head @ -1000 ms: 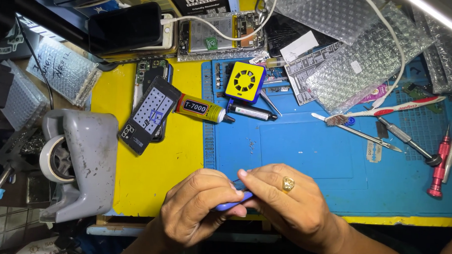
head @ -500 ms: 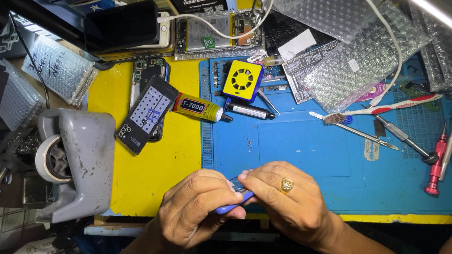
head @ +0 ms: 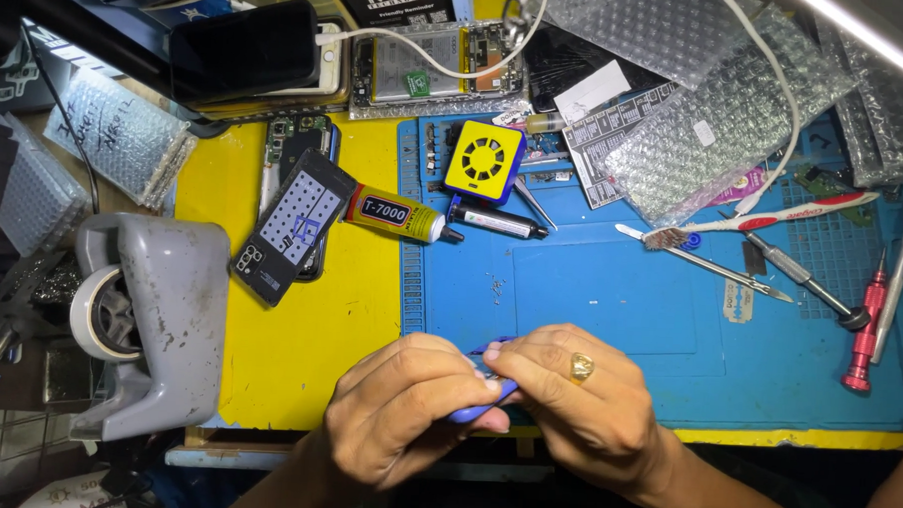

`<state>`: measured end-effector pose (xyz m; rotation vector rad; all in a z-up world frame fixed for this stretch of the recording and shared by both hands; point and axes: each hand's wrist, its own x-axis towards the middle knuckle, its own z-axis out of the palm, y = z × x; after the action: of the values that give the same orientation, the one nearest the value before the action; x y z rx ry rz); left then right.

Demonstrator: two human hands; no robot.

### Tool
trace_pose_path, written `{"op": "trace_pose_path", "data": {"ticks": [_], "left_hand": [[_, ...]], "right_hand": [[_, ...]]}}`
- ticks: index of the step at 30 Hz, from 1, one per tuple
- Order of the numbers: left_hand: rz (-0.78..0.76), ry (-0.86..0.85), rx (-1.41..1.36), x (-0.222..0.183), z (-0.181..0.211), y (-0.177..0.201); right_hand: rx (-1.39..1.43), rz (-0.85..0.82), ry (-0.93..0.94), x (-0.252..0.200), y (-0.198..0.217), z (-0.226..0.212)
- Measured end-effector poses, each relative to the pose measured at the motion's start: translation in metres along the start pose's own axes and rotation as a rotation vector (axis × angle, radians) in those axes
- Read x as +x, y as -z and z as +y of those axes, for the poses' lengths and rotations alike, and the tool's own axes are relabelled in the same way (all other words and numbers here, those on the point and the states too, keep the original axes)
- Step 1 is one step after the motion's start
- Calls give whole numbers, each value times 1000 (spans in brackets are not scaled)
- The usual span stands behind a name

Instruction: Disassembling and inspecting the internal components of a smartphone at a repair station, including prying the back cover and using tweezers.

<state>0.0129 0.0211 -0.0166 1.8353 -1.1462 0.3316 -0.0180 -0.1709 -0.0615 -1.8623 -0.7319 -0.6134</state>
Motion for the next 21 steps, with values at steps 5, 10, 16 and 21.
{"op": "trace_pose_path", "data": {"ticks": [5, 10, 16, 21], "left_hand": [[120, 88, -112, -4, -6, -10], [204, 215, -308, -9, -6, -22], [191, 221, -244, -10, -7, -26], [218, 194, -285, -9, -7, -30]], "right_hand": [[113, 167, -164, -21, -12, 4], [211, 360, -383, -47, -22, 10], [170, 451, -555, -67, -27, 13], [212, 460, -590, -69, -26, 13]]}}
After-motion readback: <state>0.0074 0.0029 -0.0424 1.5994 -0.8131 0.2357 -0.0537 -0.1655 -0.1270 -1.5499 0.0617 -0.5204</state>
